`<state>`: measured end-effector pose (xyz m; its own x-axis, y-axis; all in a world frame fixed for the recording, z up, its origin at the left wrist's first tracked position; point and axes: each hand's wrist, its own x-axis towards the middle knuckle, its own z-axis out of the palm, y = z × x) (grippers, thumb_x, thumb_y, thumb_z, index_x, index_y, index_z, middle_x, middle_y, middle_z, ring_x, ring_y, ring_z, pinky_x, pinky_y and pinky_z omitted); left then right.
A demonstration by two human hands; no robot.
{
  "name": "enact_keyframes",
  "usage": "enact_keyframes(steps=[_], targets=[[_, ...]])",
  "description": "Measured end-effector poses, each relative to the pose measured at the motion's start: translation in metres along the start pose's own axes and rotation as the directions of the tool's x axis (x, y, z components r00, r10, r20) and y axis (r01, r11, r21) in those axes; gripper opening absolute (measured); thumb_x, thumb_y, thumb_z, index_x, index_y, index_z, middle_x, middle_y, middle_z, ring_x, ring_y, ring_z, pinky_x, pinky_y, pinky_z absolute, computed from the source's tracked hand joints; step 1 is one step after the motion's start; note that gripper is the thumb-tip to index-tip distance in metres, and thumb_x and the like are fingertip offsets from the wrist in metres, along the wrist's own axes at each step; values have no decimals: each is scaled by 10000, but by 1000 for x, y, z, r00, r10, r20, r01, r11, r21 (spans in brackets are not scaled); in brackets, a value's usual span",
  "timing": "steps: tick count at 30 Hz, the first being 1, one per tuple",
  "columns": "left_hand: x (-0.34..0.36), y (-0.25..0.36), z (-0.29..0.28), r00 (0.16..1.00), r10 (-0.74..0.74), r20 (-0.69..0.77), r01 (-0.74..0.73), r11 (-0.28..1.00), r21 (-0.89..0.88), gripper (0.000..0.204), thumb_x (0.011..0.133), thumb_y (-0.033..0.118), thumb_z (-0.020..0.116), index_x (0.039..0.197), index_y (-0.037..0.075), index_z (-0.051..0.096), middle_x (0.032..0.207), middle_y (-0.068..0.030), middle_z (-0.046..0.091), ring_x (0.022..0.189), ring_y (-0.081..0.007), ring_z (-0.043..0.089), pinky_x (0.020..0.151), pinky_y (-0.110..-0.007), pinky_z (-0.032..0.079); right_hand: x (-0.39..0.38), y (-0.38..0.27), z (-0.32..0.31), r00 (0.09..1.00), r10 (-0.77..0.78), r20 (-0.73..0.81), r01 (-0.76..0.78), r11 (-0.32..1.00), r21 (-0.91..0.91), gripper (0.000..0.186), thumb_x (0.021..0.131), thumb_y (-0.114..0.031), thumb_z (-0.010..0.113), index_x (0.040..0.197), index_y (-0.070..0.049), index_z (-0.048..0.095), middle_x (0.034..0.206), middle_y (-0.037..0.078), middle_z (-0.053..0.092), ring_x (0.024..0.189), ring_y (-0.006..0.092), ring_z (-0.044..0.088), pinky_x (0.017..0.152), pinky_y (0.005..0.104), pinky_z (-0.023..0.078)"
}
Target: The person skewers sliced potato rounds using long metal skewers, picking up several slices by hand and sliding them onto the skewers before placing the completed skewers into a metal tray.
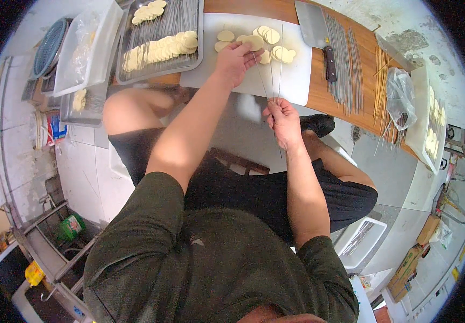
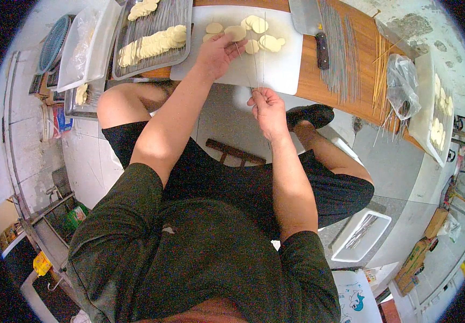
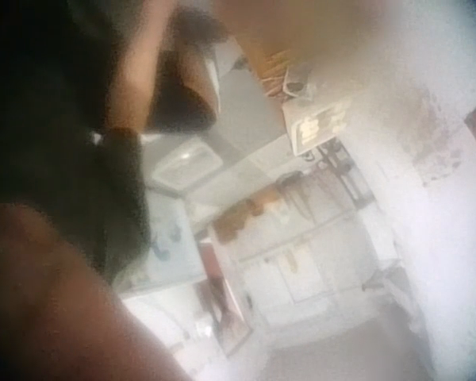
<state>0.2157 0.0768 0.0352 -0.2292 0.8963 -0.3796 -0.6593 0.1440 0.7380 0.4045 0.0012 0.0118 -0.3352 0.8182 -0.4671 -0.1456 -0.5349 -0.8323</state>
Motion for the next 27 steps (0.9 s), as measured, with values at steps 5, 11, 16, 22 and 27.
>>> enact_keyframes(steps=[5,11,16,22,27], targets=[[4,5,-2,999,35,5,-34,999,-30,281,932,179,539,1099,-46,509,1058,-142,611,923,-268,650,758,-345,549,0,2,-1,1000,-9,0,9,1000,10,99,925,-110,534,946,-33,592,708,14,593,492,39,407,433,186,312],[2,0,1,1000,-11,-12,11,1000,16,259,941,184,528,1100,-22,525,1050,-135,618,933,-262,642,777,-361,547,2,0,1,1000,-7,8,7,1000,17,115,928,-118,531,958,-27,596,707,19,594,485,40,401,427,188,308],[-14,-14,8,997,-76,-8,77,995,67,262,919,184,558,1101,-3,532,1050,-118,619,914,-244,642,780,-338,540,4,-1,-1,1000,18,7,-19,998,64,130,926,-124,536,970,-26,609,698,19,585,477,45,398,424,190,305],[-23,-28,12,991,-130,-4,127,962,243,290,918,208,553,1097,-20,555,991,-98,637,867,-205,645,753,-313,531,5,-7,-4,999,44,17,-45,996,77,146,934,-151,546,991,-38,619,690,2,568,478,46,427,426,184,319],[-9,-19,0,997,-77,-32,83,913,400,328,885,253,588,1075,-14,585,931,-113,664,836,-204,656,732,-318,521,5,-9,-9,999,8,-46,-2,991,134,140,924,-137,555,967,-31,635,680,10,565,470,46,402,422,188,304]])
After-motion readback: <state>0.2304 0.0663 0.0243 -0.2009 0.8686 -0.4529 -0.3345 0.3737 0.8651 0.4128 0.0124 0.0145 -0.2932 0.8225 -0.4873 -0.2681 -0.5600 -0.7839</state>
